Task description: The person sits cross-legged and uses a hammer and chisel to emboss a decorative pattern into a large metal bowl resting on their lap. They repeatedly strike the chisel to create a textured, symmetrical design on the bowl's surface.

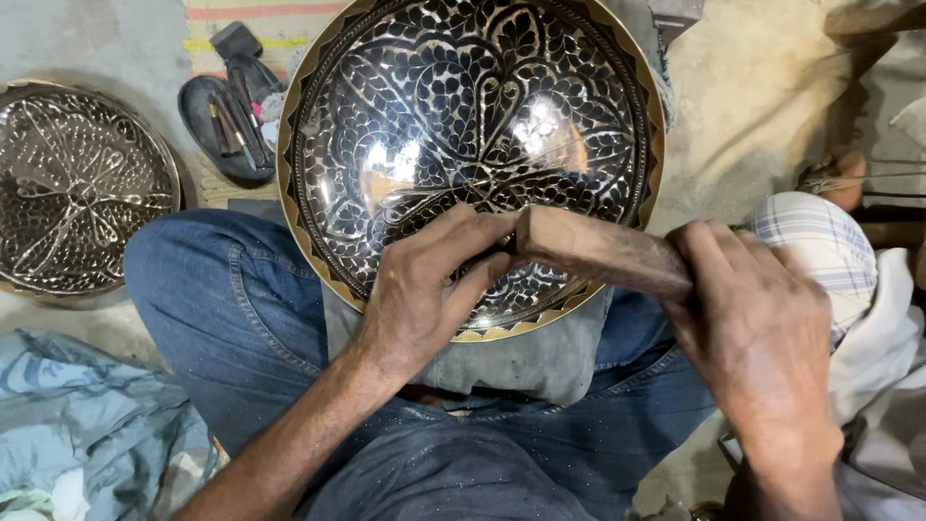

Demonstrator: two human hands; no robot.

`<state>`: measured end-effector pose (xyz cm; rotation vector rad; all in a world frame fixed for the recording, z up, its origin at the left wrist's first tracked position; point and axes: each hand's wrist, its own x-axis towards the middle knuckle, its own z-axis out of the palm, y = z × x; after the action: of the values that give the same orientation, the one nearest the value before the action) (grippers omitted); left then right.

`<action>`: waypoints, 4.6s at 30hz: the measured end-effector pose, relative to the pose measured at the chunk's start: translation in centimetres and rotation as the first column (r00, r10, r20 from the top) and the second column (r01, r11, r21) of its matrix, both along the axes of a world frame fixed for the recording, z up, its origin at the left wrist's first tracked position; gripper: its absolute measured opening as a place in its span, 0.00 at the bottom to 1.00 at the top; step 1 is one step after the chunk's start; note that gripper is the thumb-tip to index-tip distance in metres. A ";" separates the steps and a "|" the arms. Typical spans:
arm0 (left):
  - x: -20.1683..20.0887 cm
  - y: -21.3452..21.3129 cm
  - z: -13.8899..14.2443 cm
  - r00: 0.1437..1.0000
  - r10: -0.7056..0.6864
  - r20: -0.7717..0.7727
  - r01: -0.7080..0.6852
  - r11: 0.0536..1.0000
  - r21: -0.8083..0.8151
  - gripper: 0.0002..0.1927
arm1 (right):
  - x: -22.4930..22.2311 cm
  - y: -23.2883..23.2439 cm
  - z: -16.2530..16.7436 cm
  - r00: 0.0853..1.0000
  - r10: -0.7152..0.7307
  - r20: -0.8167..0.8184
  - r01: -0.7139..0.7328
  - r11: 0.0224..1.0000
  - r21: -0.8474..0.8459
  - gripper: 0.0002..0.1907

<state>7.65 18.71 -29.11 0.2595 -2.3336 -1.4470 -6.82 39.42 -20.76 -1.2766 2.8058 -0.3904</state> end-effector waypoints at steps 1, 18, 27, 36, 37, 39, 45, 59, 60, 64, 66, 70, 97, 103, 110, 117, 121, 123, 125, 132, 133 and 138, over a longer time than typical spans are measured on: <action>0.0 0.0 0.0 0.999 0.003 0.036 -0.003 1.000 0.012 0.18 | 0.1 0.0 0.0 0.997 0.041 -0.072 -0.039 0.999 0.026 0.20; 0.3 -0.1 0.3 1.000 -0.005 0.002 0.005 1.000 -0.009 0.18 | 0.1 0.1 -0.2 0.989 -0.109 0.105 0.108 0.994 0.015 0.21; 0.2 -0.1 0.3 0.997 0.002 0.083 -0.002 1.000 0.000 0.19 | 0.4 -0.1 0.0 0.995 -0.010 -0.099 0.012 1.000 0.014 0.20; 0.4 -0.1 0.4 1.000 0.006 -0.029 -0.006 1.000 -0.020 0.17 | 0.2 -0.2 -0.1 0.983 -0.144 0.110 0.142 0.990 0.023 0.20; 0.4 0.0 0.4 1.000 0.007 -0.013 -0.007 1.000 -0.024 0.18 | 0.2 -0.2 -0.2 0.997 0.026 -0.073 -0.024 0.999 0.023 0.19; 0.3 0.0 0.2 1.000 0.009 0.007 -0.009 0.999 -0.053 0.19 | 0.1 -0.1 -0.5 0.993 0.051 -0.102 -0.052 0.999 -0.009 0.19; 0.2 0.0 -0.2 1.000 -0.002 -0.005 0.002 0.999 -0.051 0.17 | 0.1 0.0 -0.7 0.997 -0.019 -0.079 0.024 0.997 0.073 0.18; 0.4 -0.2 0.3 1.000 0.007 0.025 -0.006 1.000 -0.021 0.19 | -0.1 0.2 -0.5 0.996 -0.087 0.030 0.086 0.996 0.021 0.21; 0.5 -0.1 0.3 0.999 0.009 0.046 -0.009 1.000 0.000 0.18 | -0.1 0.1 -0.4 0.999 -0.022 -0.027 0.024 0.997 0.070 0.21; 0.4 -0.2 0.1 1.000 0.011 0.009 -0.010 0.999 -0.044 0.18 | 0.0 -0.1 -0.1 0.982 0.079 -0.170 -0.058 0.990 0.129 0.21; 0.4 -0.1 -0.2 0.992 0.011 0.122 -0.015 0.999 0.032 0.19 | 0.1 -0.1 0.0 0.998 -0.063 -0.026 0.065 0.995 0.080 0.22; 0.6 -0.1 -0.4 1.000 0.014 0.014 -0.013 0.999 -0.039 0.17 | 0.1 -0.1 -0.2 0.998 -0.018 -0.066 0.023 0.997 0.068 0.21; 1.2 -0.6 -0.5 0.997 0.030 0.065 -0.029 0.999 -0.018 0.19 | 1.1 -0.5 -0.4 0.997 0.028 -0.078 -0.027 0.999 0.021 0.21; 1.3 -0.6 -0.7 1.000 0.020 -0.005 -0.020 0.998 -0.065 0.19 | 1.1 -0.5 -0.4 0.999 0.007 -0.054 -0.006 1.000 0.018 0.20; 1.5 -0.8 -0.7 1.000 0.019 -0.007 -0.020 0.998 -0.057 0.18 | 1.4 -1.0 -0.4 0.901 -0.253 0.352 0.324 0.933 -0.158 0.17; 1.3 -0.7 -0.6 0.995 0.015 0.100 -0.010 0.999 -0.044 0.18 | 1.3 -0.2 -0.7 0.978 -0.153 0.138 0.151 0.988 0.026 0.20; 1.4 -0.8 -0.4 1.000 0.011 -0.010 -0.012 0.995 -0.098 0.19 | 0.9 0.2 -1.2 0.994 0.026 -0.110 -0.016 0.996 0.090 0.22; 1.4 -0.8 -0.3 1.000 0.016 -0.016 -0.018 0.994 -0.105 0.18 | 0.9 0.2 -1.2 0.997 0.000 -0.071 0.008 0.994 0.108 0.21; 1.4 -0.7 -0.3 0.997 0.014 0.082 -0.009 0.999 -0.053 0.19 | 1.1 0.0 -1.1 0.997 0.045 -0.065 -0.029 0.974 0.223 0.18; 1.5 -0.6 -0.4 1.000 0.018 -0.021 -0.019 0.999 -0.026 0.19 | 2.2 -0.9 -0.3 0.991 -0.127 0.036 0.131 0.983 -0.129 0.19; 1.4 -0.6 -0.4 1.000 0.016 0.006 -0.015 1.000 -0.027 0.18 | 2.1 -0.9 -0.1 0.994 -0.018 -0.103 0.022 0.999 0.044 0.20; 1.5 -0.6 -0.2 1.000 0.026 0.017 -0.025 0.998 -0.065 0.18 | 1.7 -0.1 -0.7 0.991 -0.129 0.043 0.127 0.991 0.048 0.21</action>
<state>9.13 18.13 -29.32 0.2845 -2.3776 -1.3602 -5.07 39.29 -21.49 -1.0677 2.8490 -0.3545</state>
